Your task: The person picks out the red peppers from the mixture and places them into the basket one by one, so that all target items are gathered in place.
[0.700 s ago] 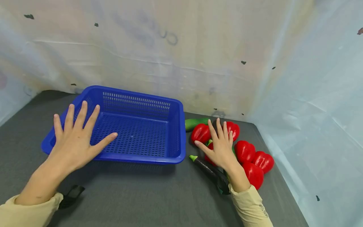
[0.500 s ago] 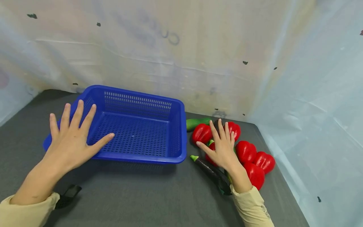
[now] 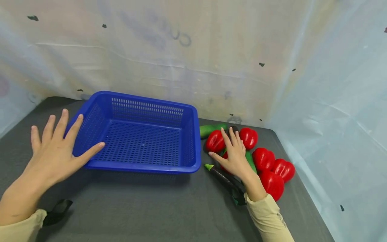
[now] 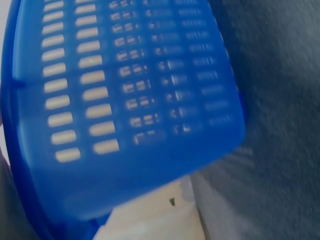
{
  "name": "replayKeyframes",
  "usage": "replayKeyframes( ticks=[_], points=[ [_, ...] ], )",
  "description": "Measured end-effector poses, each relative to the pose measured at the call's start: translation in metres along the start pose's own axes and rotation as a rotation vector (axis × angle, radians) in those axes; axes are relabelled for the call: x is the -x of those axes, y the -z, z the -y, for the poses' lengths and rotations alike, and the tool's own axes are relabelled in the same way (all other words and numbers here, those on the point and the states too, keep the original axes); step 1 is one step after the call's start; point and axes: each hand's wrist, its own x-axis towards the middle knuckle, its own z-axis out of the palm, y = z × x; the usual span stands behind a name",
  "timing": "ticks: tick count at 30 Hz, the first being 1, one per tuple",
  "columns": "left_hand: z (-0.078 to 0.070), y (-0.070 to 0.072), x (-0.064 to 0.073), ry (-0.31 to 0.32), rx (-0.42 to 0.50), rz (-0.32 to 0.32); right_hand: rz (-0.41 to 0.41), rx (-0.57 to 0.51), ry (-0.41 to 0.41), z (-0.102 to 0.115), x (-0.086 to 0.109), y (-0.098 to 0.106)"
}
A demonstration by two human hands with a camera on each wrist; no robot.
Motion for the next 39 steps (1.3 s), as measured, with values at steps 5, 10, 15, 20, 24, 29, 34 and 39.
replayKeyframes(
  ticks=[5, 10, 15, 20, 24, 29, 34, 39],
  points=[
    [0.012, -0.001, 0.001, 0.001, -0.016, 0.018, 0.007, -0.024, -0.001, -0.001, -0.003, -0.001],
    [0.024, -0.004, 0.004, -0.042, 0.006, 0.029, 0.020, -0.045, -0.002, -0.001, -0.004, -0.002],
    [0.033, -0.010, 0.009, -0.138, 0.081, 0.032, 0.036, -0.069, -0.013, -0.005, -0.005, -0.002],
    [0.038, -0.012, 0.011, -0.166, 0.188, 0.045, 0.047, -0.095, -0.013, -0.007, -0.010, -0.004],
    [0.038, -0.011, 0.013, -0.110, 0.242, 0.083, 0.063, -0.106, -0.016, -0.007, -0.017, -0.005],
    [0.040, -0.010, 0.015, -0.071, 0.291, 0.109, 0.076, -0.087, -0.022, -0.007, -0.022, -0.009],
    [0.042, -0.009, 0.015, -0.072, 0.341, 0.110, 0.078, -0.044, -0.051, -0.007, -0.026, -0.013],
    [0.043, -0.009, 0.015, -0.069, 0.376, 0.124, 0.073, -0.026, -0.104, -0.005, -0.028, -0.016]
  ],
)
